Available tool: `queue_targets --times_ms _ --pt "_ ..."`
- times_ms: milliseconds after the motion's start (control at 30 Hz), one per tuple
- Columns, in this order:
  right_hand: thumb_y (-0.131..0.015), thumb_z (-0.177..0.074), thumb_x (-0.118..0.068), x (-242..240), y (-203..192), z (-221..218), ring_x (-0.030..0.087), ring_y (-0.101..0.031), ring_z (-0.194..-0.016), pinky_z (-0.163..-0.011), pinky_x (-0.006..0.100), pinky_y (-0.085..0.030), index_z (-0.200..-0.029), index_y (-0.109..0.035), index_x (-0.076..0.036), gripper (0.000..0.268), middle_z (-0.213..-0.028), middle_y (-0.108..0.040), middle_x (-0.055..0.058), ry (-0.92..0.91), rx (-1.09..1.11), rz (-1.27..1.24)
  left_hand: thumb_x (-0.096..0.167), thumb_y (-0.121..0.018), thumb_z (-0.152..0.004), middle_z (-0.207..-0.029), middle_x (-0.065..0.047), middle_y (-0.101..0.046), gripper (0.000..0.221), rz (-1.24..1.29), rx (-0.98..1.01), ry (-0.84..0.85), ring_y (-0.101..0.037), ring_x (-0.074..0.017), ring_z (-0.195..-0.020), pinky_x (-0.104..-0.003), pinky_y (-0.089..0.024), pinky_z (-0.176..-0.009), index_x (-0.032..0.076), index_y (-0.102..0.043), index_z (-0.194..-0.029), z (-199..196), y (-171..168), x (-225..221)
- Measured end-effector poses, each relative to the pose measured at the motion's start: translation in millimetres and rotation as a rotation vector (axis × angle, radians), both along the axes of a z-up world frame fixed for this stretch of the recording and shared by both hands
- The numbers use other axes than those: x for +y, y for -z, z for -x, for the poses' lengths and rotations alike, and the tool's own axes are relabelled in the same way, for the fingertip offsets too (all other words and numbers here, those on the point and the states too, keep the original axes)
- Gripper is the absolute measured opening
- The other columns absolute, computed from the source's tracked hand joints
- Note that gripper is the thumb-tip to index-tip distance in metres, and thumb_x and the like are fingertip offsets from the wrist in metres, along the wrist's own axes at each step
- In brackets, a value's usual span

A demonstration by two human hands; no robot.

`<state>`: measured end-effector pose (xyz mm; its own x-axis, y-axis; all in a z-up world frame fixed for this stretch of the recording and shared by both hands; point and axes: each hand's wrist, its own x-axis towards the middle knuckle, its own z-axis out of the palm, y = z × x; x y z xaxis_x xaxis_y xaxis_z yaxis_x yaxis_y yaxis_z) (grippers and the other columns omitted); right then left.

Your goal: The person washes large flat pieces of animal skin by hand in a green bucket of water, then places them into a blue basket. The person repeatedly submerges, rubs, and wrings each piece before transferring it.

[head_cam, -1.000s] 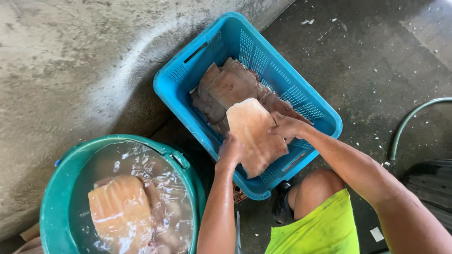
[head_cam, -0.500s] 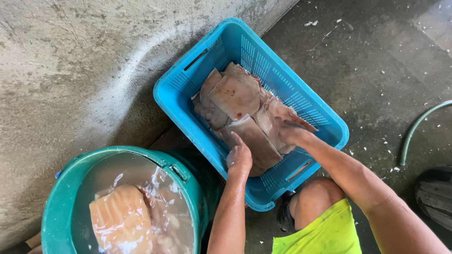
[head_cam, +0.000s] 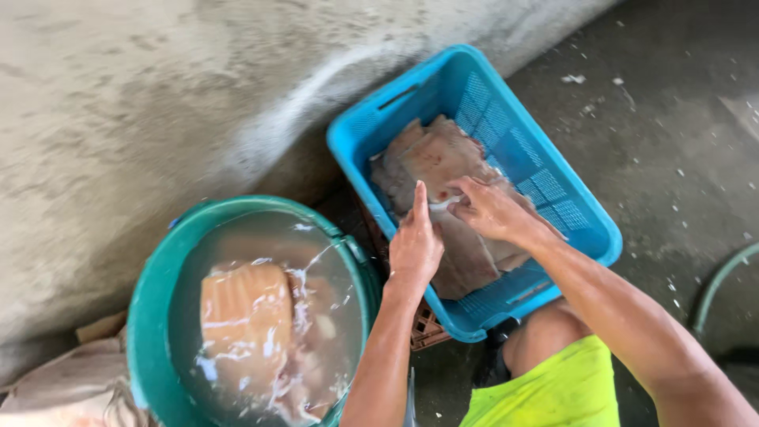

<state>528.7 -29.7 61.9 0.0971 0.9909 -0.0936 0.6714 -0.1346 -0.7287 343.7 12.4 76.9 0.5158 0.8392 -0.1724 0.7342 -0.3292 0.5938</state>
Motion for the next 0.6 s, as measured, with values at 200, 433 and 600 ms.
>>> queue_targets --times_ms 200,433,600 --pt "-0.068 -0.094 -0.020 18 -77 117 0.026 -0.075 -0.101 -0.084 0.040 -0.059 -0.126 -0.063 -0.001 0.037 -0.117 -0.069 0.017 -0.129 0.189 -0.106 0.004 -0.065 -0.094 -0.132 -0.020 -0.066 0.050 -0.527 -0.313 -0.235 -0.061 -0.0365 -0.122 -0.047 -0.048 -0.107 0.007 -0.054 -0.143 144 -17 3" --pt "-0.070 -0.092 -0.027 64 -30 243 0.027 -0.070 -0.111 -0.090 0.039 -0.056 -0.133 -0.058 0.000 0.051 -0.129 -0.067 0.018 -0.339 0.297 0.049 0.023 -0.073 -0.089 -0.144 -0.031 -0.053 0.058 -0.459 -0.009 -0.815 -0.047 -0.0492 -0.133 -0.054 -0.033 -0.114 0.001 -0.055 -0.140 323 48 12" --pt "-0.075 -0.088 -0.026 105 41 291 0.032 -0.068 -0.114 -0.095 0.040 -0.054 -0.136 -0.056 0.001 0.058 -0.128 -0.068 0.023 -0.285 0.177 0.032 0.045 -0.083 -0.084 -0.146 -0.039 -0.039 0.099 -0.297 -0.138 -0.880 -0.038 -0.0550 -0.132 -0.056 -0.029 -0.111 -0.014 -0.037 -0.148 372 83 14"
